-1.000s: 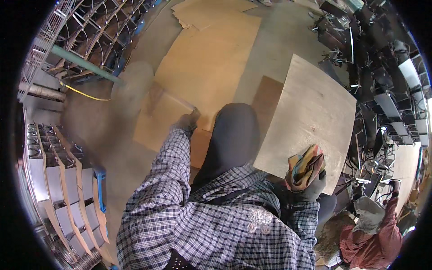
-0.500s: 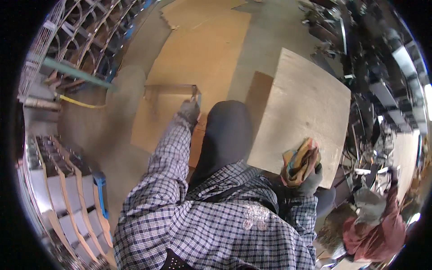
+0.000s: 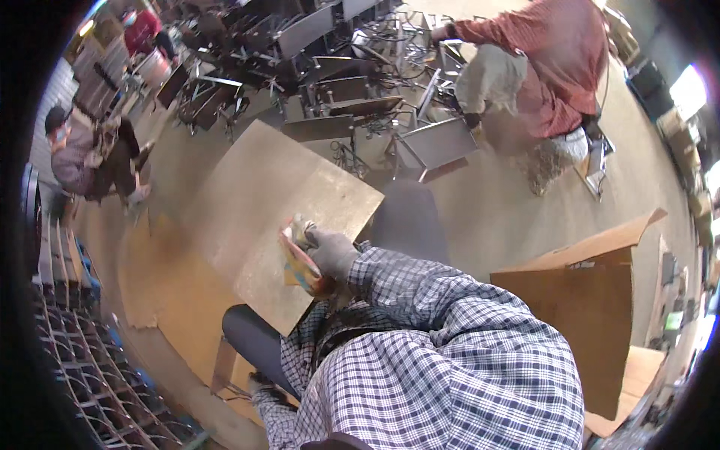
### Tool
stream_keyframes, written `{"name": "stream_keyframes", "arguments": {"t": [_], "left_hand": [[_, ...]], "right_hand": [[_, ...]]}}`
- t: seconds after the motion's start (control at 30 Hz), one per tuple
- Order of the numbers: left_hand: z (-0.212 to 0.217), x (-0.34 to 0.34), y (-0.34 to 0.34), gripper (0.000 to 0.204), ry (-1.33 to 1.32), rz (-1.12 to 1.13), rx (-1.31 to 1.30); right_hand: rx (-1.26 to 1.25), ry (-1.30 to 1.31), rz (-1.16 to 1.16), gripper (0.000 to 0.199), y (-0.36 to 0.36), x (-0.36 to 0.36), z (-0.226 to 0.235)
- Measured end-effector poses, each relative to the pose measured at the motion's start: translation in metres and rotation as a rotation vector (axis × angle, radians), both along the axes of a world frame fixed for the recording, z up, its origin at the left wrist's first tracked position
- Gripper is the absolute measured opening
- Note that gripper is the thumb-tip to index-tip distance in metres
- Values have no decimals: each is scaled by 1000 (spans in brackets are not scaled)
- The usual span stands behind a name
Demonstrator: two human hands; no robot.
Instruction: The person puts on gloves and cleans metal stand components by wiping their flat panels and legs with a cloth rag.
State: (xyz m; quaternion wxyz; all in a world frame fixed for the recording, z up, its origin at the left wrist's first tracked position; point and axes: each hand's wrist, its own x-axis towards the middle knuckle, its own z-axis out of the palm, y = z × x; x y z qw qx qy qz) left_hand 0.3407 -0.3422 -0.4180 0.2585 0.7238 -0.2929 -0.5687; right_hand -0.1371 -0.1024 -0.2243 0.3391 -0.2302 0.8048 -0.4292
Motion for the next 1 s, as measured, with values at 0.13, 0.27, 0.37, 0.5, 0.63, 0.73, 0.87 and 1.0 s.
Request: {"name": "stream_keyframes", "arguments": {"t": [0.13, 0.27, 0.37, 0.5, 0.63, 0.73, 0.87, 1.0], "left_hand": [[81, -32, -36, 63, 113, 14, -164], [165, -140, -40, 55, 245, -332, -590], [206, -249, -10, 51, 218, -539, -607], [225, -355, 68, 47, -130, -1061, -795], [218, -407, 116, 55, -376, -1407, -695], [204, -414, 124, 59, -644, -1594, -962], [186, -408, 116, 60, -679, -1636, -993], [177, -405, 117, 57, -689, -1638, -1043]], "right_hand": [[-65, -101, -29, 51, 7, -8, 0], [-250, -233, -286, 50, 18, -25, -7], [-245, -161, -415, 51, 37, -50, -6], [-661, -186, -653, 38, 74, -91, 11], [-515, 62, -915, 38, 117, -148, 30], [-558, 265, -985, 44, 136, -204, 23], [-20, 469, -816, 41, 140, -266, -22], [470, 467, -489, 36, 114, -284, -70]]}}
